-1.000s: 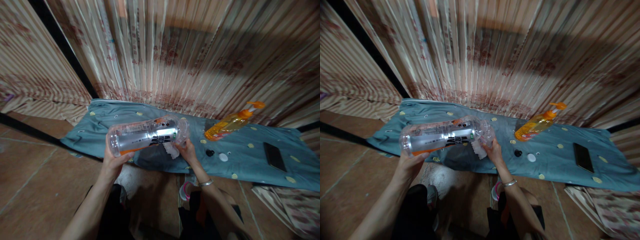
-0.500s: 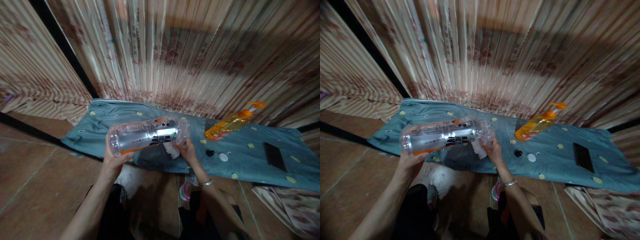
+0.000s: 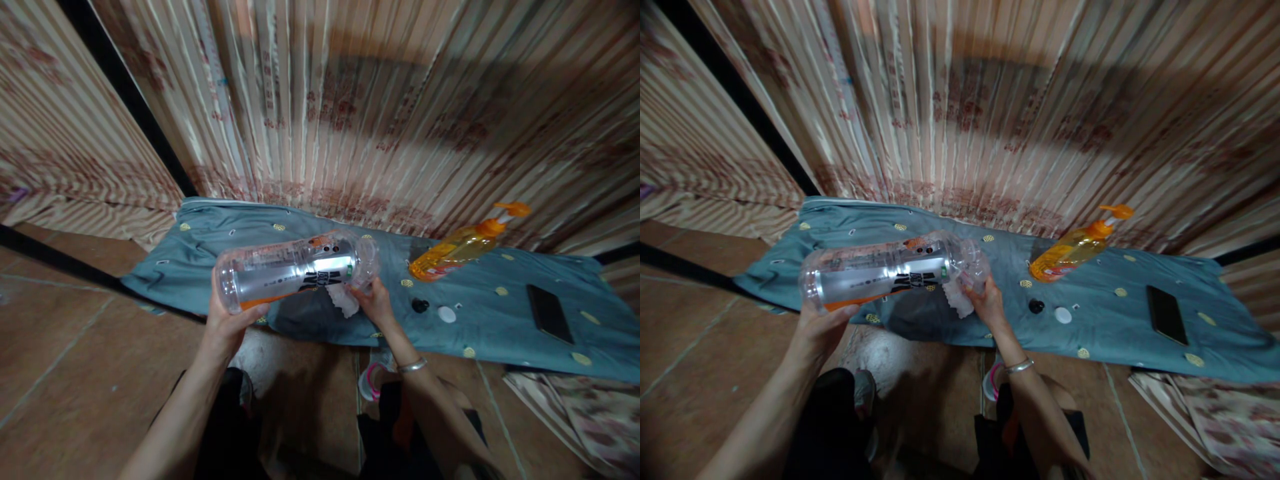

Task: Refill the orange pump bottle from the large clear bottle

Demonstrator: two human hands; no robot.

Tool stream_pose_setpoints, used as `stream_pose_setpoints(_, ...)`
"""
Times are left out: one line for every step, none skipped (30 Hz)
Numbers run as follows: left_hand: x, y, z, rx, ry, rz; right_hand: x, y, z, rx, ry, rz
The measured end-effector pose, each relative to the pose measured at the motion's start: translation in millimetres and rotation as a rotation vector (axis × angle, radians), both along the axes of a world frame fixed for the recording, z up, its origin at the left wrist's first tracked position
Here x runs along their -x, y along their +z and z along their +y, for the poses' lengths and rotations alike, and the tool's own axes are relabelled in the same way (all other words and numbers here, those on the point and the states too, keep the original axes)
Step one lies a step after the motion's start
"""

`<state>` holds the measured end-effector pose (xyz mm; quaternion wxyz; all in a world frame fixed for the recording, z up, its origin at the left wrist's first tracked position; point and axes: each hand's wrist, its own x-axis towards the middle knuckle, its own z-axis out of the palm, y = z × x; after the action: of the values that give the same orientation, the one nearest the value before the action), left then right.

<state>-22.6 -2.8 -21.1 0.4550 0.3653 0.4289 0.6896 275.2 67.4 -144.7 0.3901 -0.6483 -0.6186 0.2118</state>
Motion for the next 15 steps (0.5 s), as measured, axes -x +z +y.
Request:
stream_pose_setpoints(-0.2, 0.0, 0.1, 0.001, 0.002, 0.002, 0.1, 0.5, -0.1, -0.003, 0.004, 0.006)
stream_pose_setpoints(-0.4, 0.0, 0.1, 0.002, 0.004, 0.004, 0.1, 1.0, -0.1, -0.006, 0.009, 0.013)
stream_pose_setpoints(-0.5, -0.1, 0.1, -0.001, 0.005, 0.006, 0.0, 1.5, -0.1, -0.006, 0.013, 0.02)
stream_pose_setpoints(-0.5, -0.2, 0.1, -0.007, 0.006, 0.009, -0.1, 1.9, 0.0, -0.004, 0.016, 0.026)
stream_pose_setpoints(-0.4, -0.4, 0.1, -0.016, 0.007, 0.012, -0.2, 2.4, 0.0, 0.0, 0.019, 0.031)
stream_pose_setpoints(-0.1, -0.7, 0.1, -0.02, 0.004, 0.016, -0.4, 2.7, 0.0, 0.006, 0.02, 0.035)
stream_pose_setpoints(0.2, -1.1, 0.1, -0.02, 0.0, 0.019, -0.5, 3.1, 0.0, 0.01, 0.021, 0.037)
stream_pose_setpoints(0.6, -1.5, 0.2, -0.02, -0.003, 0.02, -0.7, 3.5, -0.1, 0.015, 0.02, 0.037)
stream_pose_setpoints(1.0, -2.0, 0.4, -0.022, -0.003, 0.022, -0.8, 3.8, -0.2, 0.02, 0.017, 0.034)
stream_pose_setpoints(1.4, -2.5, 0.6, -0.023, -0.004, 0.023, -0.8, 4.2, -0.3, 0.024, 0.016, 0.031)
stream_pose_setpoints(1.7, -2.9, 0.8, -0.026, -0.003, 0.024, -0.8, 4.7, -0.5, 0.026, 0.014, 0.028)
stream_pose_setpoints(1.9, -3.3, 1.0, -0.029, -0.004, 0.024, -0.8, 5.1, -0.6, 0.028, 0.014, 0.026)
stream_pose_setpoints(2.0, -3.7, 1.1, -0.033, -0.003, 0.025, -0.7, 5.6, -0.8, 0.031, 0.015, 0.026)
stream_pose_setpoints(2.0, -4.0, 1.0, -0.036, -0.003, 0.024, -0.5, 6.1, -0.9, 0.035, 0.015, 0.029)
stream_pose_setpoints(2.0, -4.3, 0.9, -0.038, -0.002, 0.021, -0.3, 6.8, -1.0, 0.044, 0.013, 0.031)
